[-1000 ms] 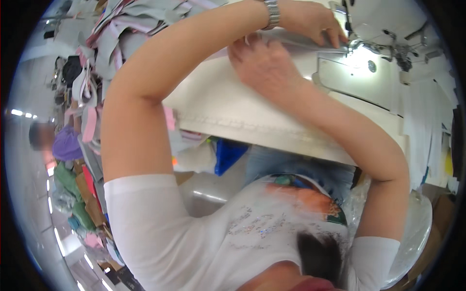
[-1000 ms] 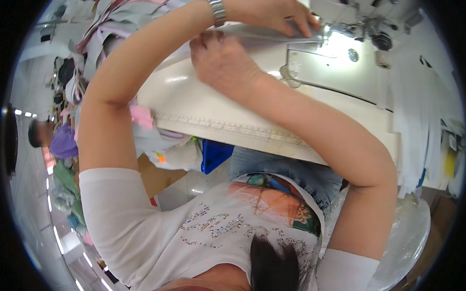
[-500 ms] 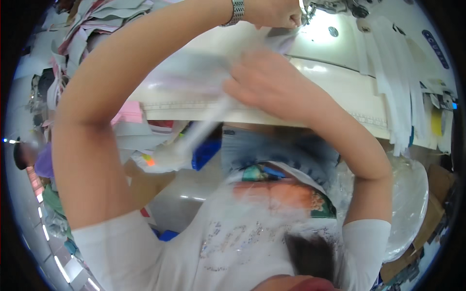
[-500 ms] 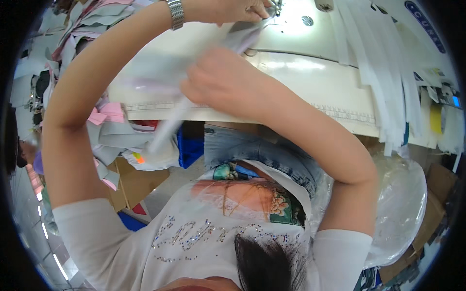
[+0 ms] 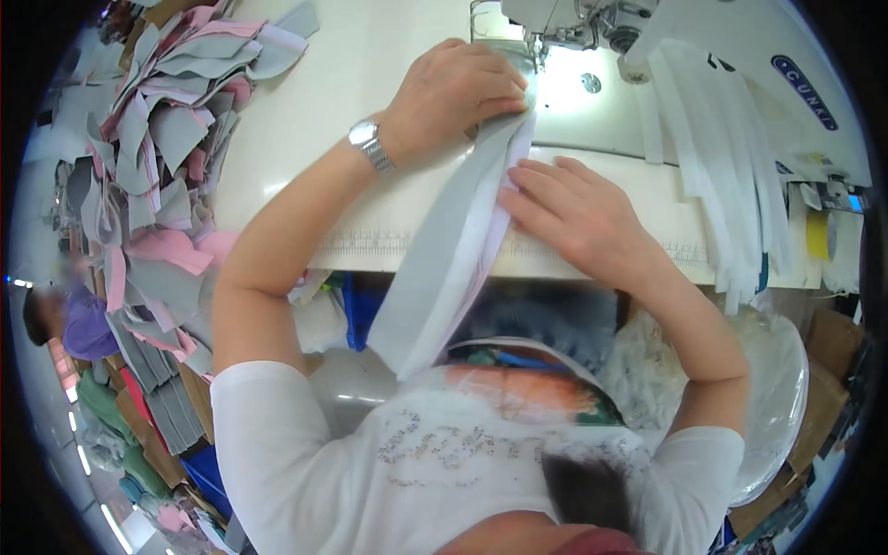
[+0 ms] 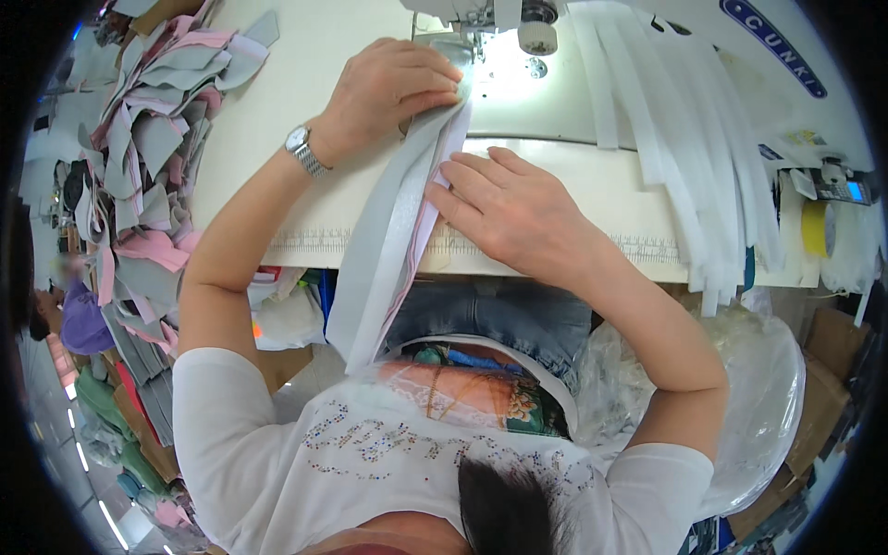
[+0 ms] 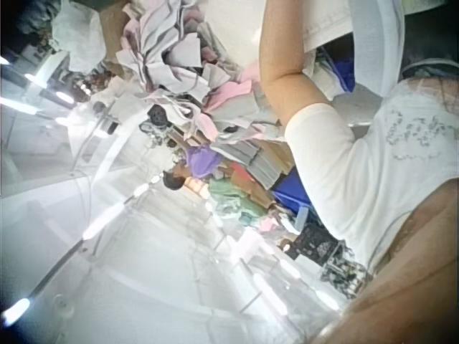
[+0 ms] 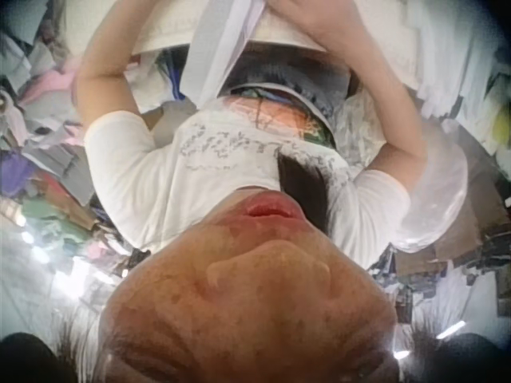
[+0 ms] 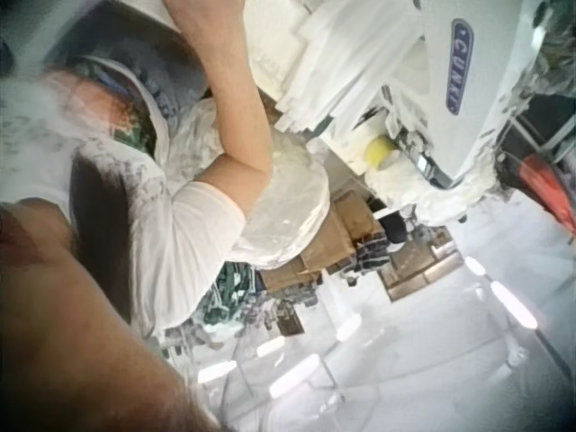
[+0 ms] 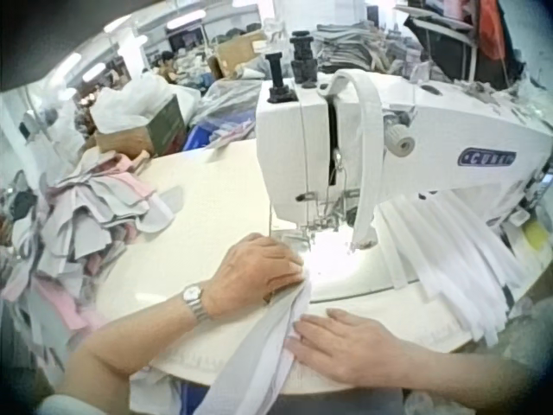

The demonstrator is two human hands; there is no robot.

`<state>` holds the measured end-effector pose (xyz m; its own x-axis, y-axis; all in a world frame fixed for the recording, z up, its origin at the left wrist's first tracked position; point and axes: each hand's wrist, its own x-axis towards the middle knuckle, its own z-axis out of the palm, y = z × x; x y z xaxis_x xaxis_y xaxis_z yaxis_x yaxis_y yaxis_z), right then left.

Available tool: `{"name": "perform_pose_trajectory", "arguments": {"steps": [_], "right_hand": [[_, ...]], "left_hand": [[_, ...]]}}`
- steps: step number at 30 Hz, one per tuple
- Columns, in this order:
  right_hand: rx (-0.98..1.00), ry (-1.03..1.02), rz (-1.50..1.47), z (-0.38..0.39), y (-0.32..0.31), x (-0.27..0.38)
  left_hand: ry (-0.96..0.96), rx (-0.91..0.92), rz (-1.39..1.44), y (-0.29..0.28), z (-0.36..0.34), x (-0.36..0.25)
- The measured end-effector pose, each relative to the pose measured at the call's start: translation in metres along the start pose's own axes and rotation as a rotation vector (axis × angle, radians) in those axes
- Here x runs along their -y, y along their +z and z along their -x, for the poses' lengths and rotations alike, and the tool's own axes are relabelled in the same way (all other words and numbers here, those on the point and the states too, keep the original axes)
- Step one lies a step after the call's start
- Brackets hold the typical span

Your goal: Sewing and assembling fabric strips using an industrial sewing machine.

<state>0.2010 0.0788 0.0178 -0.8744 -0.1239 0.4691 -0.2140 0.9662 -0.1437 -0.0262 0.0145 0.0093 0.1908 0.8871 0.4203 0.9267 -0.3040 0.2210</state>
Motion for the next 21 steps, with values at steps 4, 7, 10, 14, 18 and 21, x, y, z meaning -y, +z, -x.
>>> {"name": "perform_pose_trajectory", "arguments": {"steps": [4,7,10,14,18,21], "right_hand": [[-0.01,-0.12,0.095,-0.011,0.004,-0.019],[-0.032,-0.166,0.065,-0.014,0.007,-0.023],[0.078,-0.184,0.003,-0.014,-0.003,-0.027],[0.066,-0.177,-0.028,-0.014,-0.005,-0.028],[0.028,-0.14,-0.017,-0.011,-0.005,-0.028],[0.032,-0.091,-0.04,-0.01,-0.008,-0.028]], "left_hand": [[-0.012,-0.078,0.081,0.003,0.001,-0.008],[-0.058,0.058,0.0,-0.003,0.002,-0.021],[-0.067,0.071,-0.003,-0.006,0.004,-0.03],[-0.088,0.062,-0.013,-0.006,0.003,-0.036],[-0.067,-0.097,-0.007,0.007,0.004,-0.035],[-0.317,0.052,0.318,0.0,0.01,-0.026]]}}
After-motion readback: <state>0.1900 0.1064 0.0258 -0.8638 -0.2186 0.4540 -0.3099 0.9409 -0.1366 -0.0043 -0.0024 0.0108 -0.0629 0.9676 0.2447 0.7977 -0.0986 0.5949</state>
